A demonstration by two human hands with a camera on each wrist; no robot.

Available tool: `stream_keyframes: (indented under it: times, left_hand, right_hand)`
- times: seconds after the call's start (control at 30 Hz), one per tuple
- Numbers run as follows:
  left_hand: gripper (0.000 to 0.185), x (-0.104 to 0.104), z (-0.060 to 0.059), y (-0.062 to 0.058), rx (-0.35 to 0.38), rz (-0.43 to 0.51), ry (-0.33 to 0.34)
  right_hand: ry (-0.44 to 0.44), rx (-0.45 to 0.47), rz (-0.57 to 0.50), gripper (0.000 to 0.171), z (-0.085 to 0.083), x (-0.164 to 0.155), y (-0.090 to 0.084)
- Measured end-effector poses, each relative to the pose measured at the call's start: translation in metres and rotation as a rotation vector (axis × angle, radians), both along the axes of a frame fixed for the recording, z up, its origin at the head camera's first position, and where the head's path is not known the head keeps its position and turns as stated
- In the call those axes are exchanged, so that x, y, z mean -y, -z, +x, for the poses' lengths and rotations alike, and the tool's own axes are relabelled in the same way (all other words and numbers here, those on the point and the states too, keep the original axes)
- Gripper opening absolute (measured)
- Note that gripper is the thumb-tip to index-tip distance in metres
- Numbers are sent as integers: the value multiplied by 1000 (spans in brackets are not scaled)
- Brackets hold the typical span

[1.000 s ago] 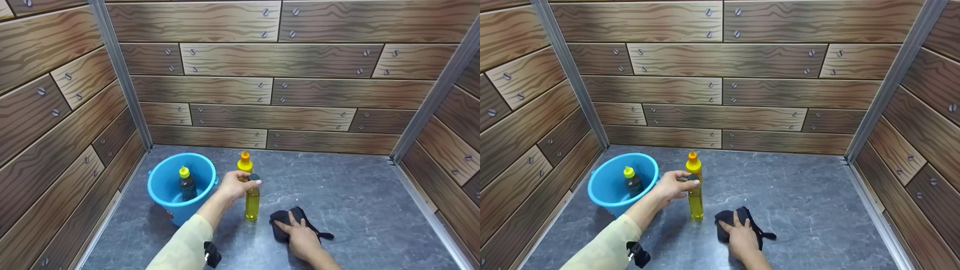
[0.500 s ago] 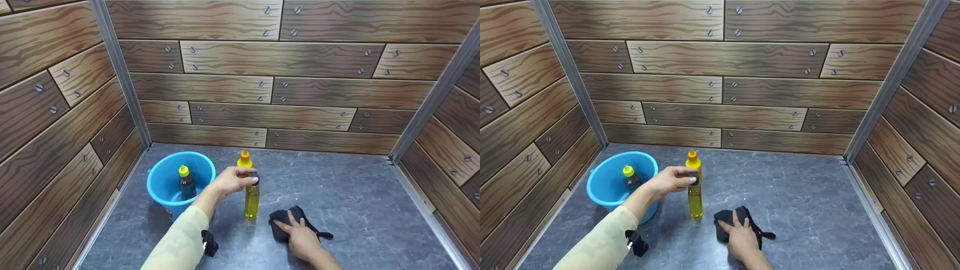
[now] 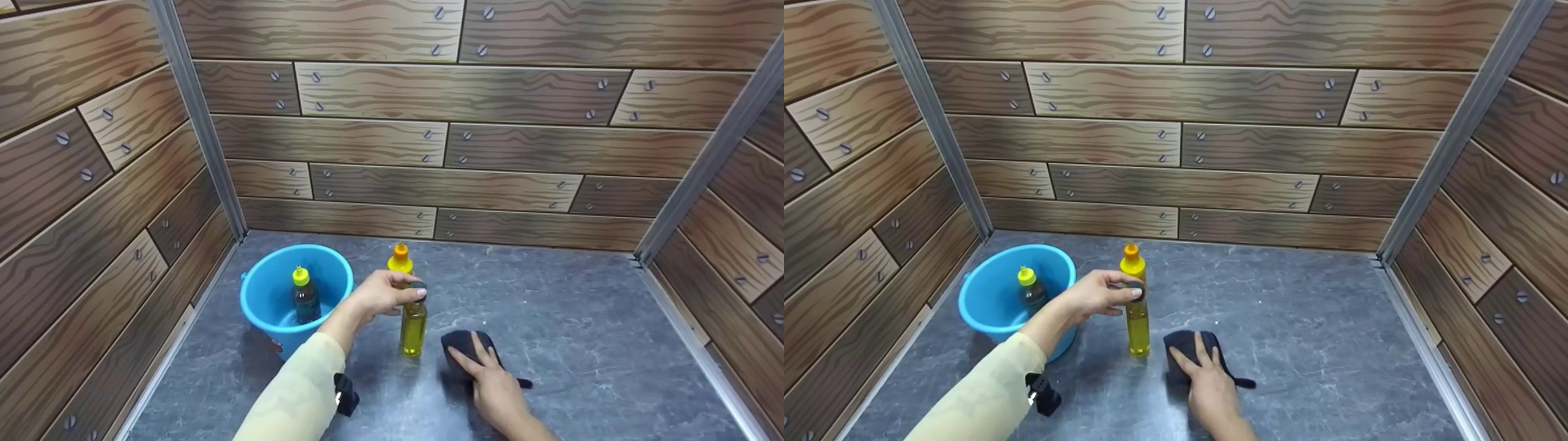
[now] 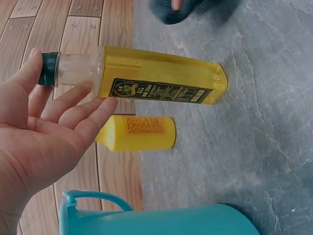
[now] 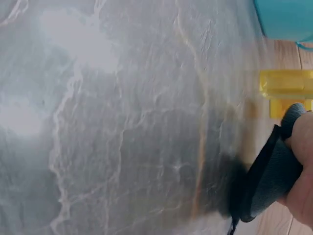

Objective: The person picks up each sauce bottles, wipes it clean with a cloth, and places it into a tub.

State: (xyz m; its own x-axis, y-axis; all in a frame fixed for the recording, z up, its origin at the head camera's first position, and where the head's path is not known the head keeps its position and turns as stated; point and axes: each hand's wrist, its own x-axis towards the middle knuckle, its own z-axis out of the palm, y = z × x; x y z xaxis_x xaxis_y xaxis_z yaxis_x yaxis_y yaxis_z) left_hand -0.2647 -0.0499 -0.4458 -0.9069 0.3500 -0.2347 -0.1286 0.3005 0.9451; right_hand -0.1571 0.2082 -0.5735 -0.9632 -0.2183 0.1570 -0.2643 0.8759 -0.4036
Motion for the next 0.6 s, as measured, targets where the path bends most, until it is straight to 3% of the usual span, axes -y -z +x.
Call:
stream_keyframes:
  times: [0.33,0.47,0.6]
  left_hand:
    - [38,-3,5,-4,-45,-72,0]
    - [34,-4,7,-8,-72,-115,9]
    - [32,-5,8,-10,-79,-143,3]
  right_hand:
    - [-119,-382,-77,81,7,26,-19]
    - [-161,-462,-93,84,4,36,-22]
    - [-177,-452,-98,82,-1,46,-25]
